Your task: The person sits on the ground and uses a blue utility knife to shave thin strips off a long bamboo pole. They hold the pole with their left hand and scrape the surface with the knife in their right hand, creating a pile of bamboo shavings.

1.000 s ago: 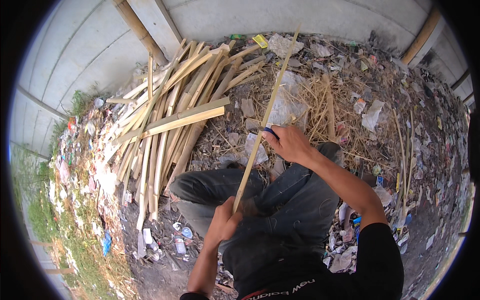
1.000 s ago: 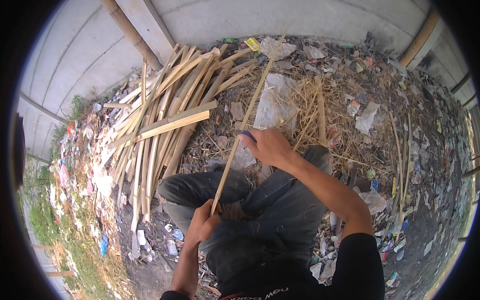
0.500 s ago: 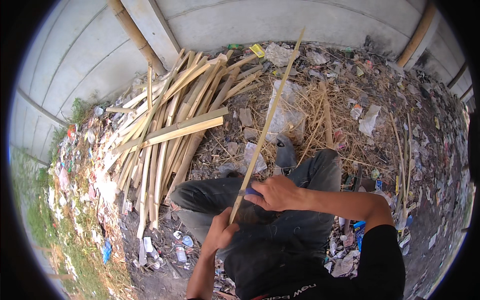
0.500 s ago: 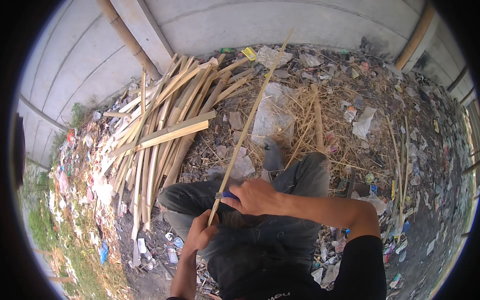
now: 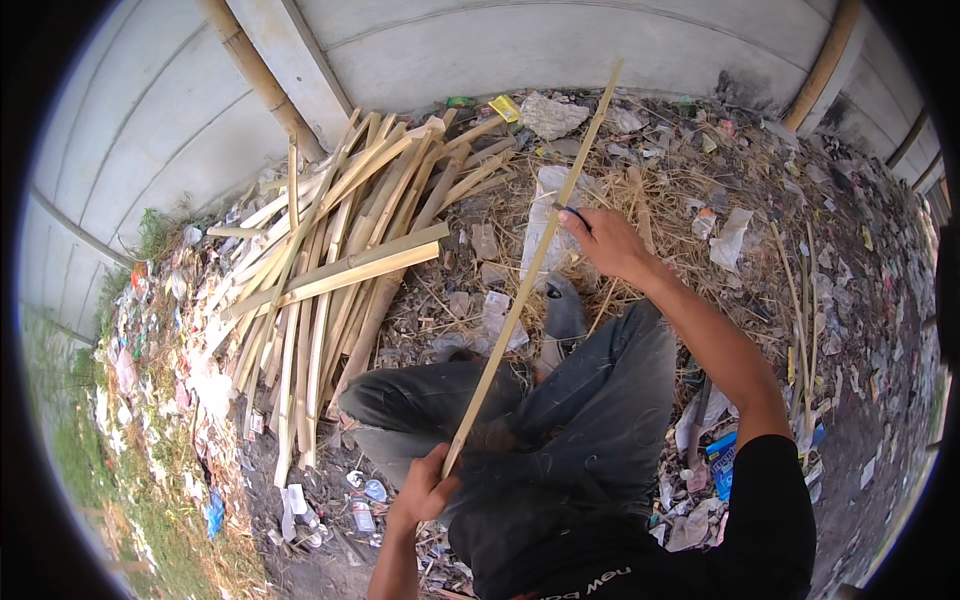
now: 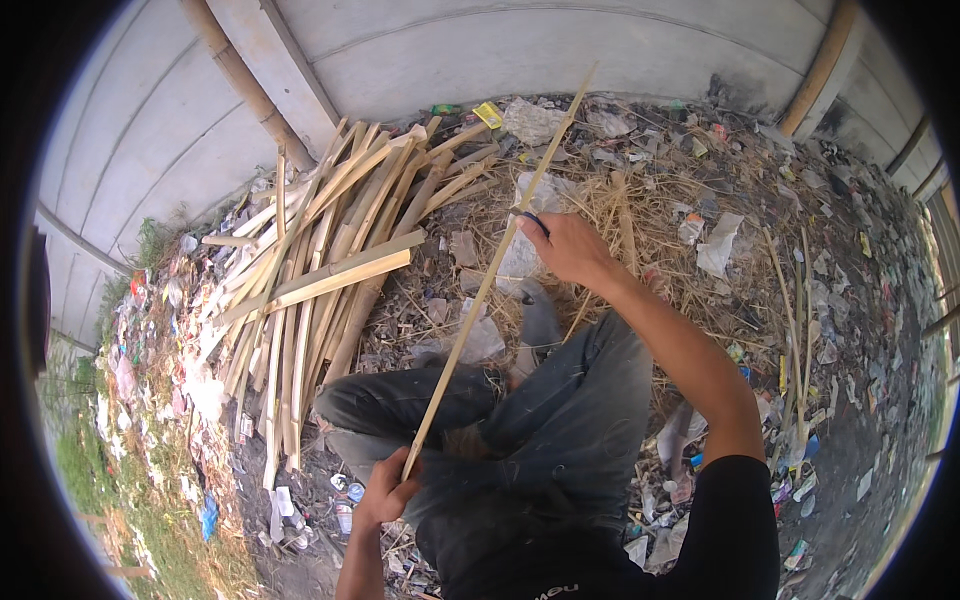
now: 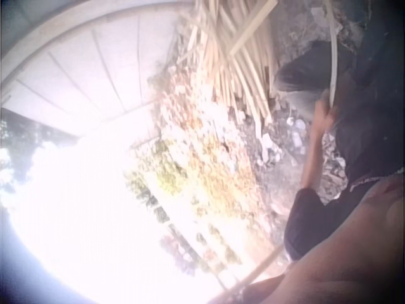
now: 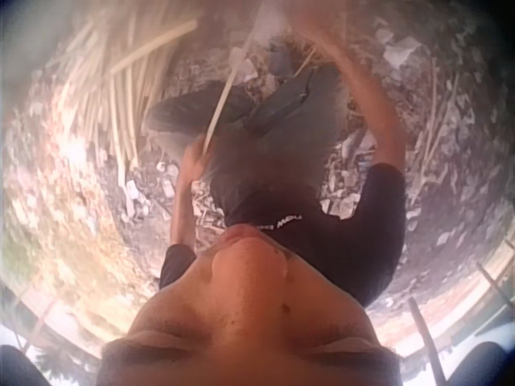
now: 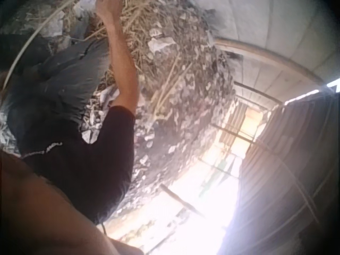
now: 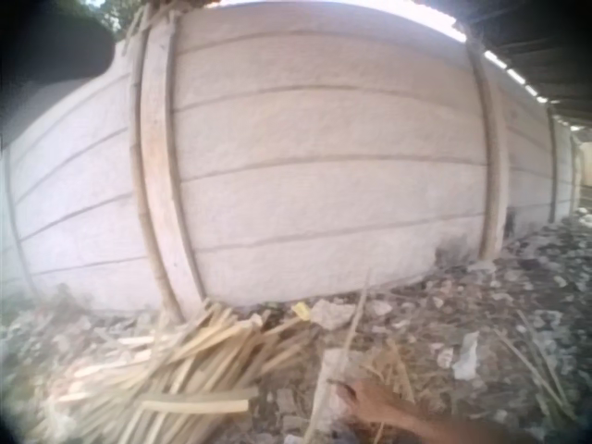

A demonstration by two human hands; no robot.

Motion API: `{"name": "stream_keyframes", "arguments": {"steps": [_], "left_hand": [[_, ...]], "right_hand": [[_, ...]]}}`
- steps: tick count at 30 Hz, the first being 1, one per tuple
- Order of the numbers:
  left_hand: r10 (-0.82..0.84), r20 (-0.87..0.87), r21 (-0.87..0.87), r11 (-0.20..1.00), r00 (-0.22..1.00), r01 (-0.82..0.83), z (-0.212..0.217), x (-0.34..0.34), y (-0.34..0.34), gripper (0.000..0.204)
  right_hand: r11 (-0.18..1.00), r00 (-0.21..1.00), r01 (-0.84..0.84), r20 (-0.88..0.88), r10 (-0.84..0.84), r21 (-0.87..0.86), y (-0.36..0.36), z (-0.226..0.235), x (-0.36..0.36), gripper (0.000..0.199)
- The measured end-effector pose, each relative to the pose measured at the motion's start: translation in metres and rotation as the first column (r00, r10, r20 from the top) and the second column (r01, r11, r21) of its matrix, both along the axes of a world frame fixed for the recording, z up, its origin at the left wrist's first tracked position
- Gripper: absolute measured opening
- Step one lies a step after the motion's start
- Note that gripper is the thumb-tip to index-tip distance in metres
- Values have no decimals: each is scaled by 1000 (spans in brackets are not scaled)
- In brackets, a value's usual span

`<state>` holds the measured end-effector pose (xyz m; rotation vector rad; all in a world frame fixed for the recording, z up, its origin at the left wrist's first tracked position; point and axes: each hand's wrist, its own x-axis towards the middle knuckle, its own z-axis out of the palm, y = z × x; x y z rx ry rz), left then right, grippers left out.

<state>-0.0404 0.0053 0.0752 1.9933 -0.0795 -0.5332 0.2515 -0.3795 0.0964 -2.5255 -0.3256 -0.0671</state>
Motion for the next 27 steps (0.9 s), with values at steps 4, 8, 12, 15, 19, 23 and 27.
{"name": "stream_keyframes", "arguments": {"steps": [4,8,12,15,19,23,27], "left_hand": [[5,-41,17,1000,999,-5,-12,-25,22,27],[-28,-100,25,999,995,30,-25,-48,48,28],[-51,-154,-88,995,987,38,-39,-49,44,25],[-59,-192,-167,986,980,27,-40,-41,31,23],[-41,-191,-228,974,981,-4,-36,-32,10,22],[-4,-182,-270,962,983,-46,-25,-19,-11,20],[25,-271,-429,892,962,-144,-25,-5,-26,26]], "right_hand": [[987,987,160,4,-160,4,-47,17,31,67],[973,966,225,141,-215,-60,-93,18,56,69],[958,955,238,142,-261,158,-83,19,56,72],[823,959,257,-28,-282,508,-59,6,49,69],[533,960,279,-248,-131,798,-10,11,16,61],[578,968,235,-244,-62,782,29,6,-15,59],[698,976,97,-206,73,709,75,-1,-59,56]]}}
